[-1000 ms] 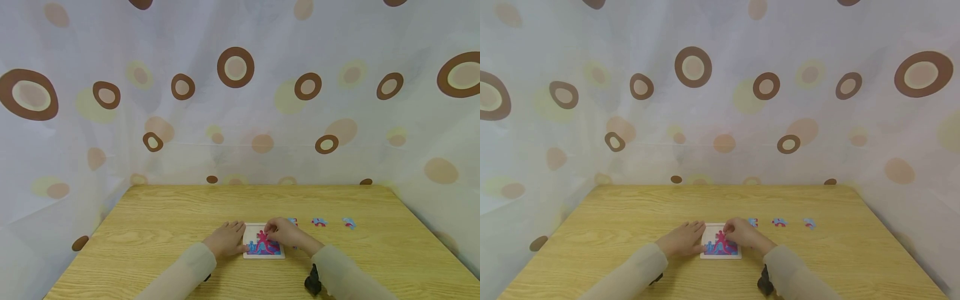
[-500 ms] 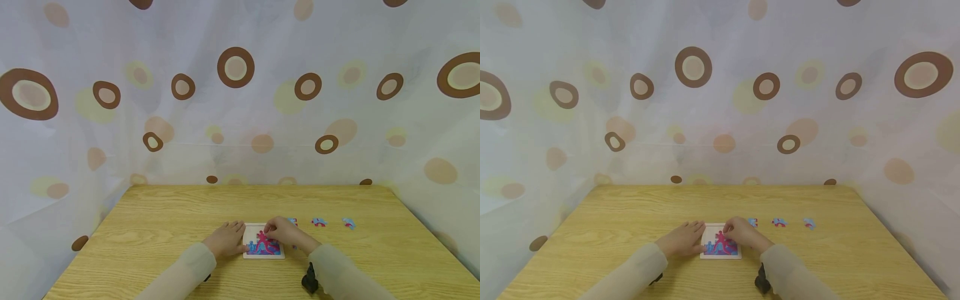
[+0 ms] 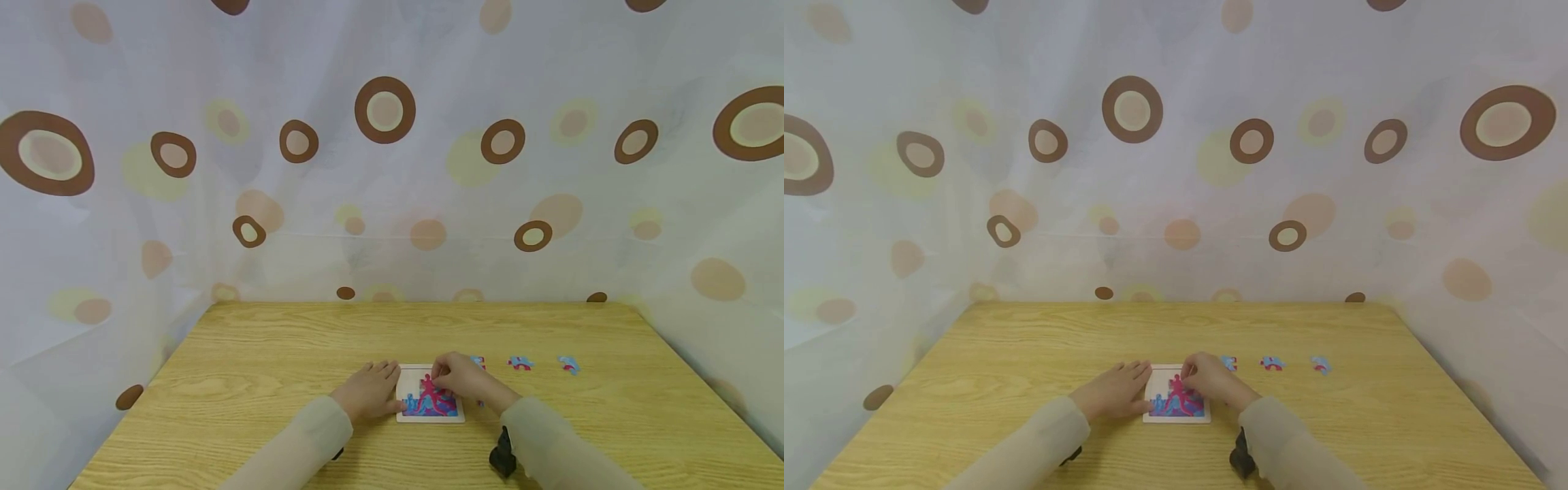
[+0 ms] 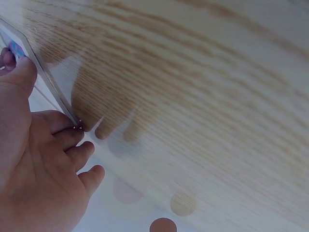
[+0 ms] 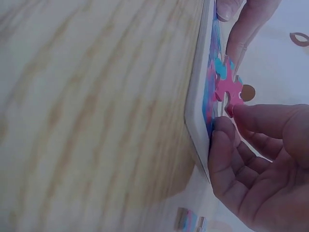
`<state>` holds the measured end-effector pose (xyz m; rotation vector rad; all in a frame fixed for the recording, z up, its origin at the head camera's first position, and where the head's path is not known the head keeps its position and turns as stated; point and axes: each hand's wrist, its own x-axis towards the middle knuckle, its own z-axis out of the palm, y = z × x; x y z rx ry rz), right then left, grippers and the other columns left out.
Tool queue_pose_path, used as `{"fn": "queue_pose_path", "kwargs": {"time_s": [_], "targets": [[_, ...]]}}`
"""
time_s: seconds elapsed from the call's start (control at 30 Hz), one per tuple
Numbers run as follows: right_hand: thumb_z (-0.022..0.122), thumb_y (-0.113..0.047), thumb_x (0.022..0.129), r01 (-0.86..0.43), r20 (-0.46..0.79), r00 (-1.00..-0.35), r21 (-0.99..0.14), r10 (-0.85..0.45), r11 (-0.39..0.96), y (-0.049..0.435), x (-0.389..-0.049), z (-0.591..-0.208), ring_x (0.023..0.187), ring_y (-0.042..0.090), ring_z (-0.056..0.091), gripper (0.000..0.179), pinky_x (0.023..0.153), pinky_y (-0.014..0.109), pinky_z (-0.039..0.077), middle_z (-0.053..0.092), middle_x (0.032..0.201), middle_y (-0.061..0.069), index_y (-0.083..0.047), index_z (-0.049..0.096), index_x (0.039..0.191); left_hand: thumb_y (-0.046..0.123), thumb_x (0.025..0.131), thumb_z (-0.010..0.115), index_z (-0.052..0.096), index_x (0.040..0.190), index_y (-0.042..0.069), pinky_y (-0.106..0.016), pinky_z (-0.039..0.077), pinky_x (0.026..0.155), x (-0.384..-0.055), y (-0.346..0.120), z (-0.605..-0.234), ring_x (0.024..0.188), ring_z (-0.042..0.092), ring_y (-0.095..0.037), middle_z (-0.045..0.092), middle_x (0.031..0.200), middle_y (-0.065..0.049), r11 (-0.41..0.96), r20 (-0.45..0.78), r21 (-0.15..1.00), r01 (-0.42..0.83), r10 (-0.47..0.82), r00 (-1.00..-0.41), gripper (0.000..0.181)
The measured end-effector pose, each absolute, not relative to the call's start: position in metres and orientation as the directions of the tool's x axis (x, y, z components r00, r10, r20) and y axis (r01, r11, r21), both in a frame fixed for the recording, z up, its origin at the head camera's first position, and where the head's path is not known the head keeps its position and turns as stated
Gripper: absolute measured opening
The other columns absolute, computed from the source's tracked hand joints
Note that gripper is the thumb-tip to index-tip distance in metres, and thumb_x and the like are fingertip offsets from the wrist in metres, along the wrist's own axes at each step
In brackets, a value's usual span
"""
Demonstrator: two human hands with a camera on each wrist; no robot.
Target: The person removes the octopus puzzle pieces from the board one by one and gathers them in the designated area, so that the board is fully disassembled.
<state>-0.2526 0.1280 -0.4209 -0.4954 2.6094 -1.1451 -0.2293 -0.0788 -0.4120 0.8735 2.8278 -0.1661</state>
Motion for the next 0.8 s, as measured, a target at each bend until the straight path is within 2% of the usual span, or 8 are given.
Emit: {"fn": "queue_pose_path", "kwargs": {"time_s": [0.27,0.6,0.8], "targets": [[0.059,0.0,0.088,-0.197,-0.062,-0.915,-0.795,-0.4,0.573,0.131,-0.253,-0.423,0.054,0.015,0.052,0.011,0.049,0.029,0.048,0.053,0.068,0.004,-0.003,0.058,0.078,0.056,0.09,0.043,0.033,0.143,0.008,-0.036,0.023,0.107,-0.231,-0.079,-0.415,0.134,0.026,-0.019,0.031,0.146,-0.005,0.822,-0.207,-0.063,0.566,0.544,-0.813,0.073],[0.061,-0.004,0.088,-0.134,-0.105,-0.921,-0.82,-0.376,0.557,0.133,-0.253,-0.422,0.057,0.014,0.052,0.007,0.05,0.027,0.049,0.057,0.069,0.004,-0.001,0.064,0.083,0.056,0.091,0.042,0.033,0.143,0.007,-0.036,0.022,0.108,-0.232,-0.079,-0.416,0.134,0.026,-0.02,0.031,0.146,-0.005,0.817,-0.21,-0.062,0.574,0.551,-0.807,0.073],[0.063,-0.007,0.087,-0.099,-0.105,-0.917,-0.875,-0.385,0.474,0.146,-0.255,-0.42,0.062,0.016,0.055,0.009,0.056,0.03,0.052,0.058,0.072,0.005,0.001,0.065,0.089,0.056,0.091,0.041,0.032,0.144,0.008,-0.036,0.022,0.108,-0.231,-0.08,-0.415,0.134,0.025,-0.019,0.03,0.147,-0.005,0.814,-0.21,-0.064,0.577,0.555,-0.805,0.072]]}}
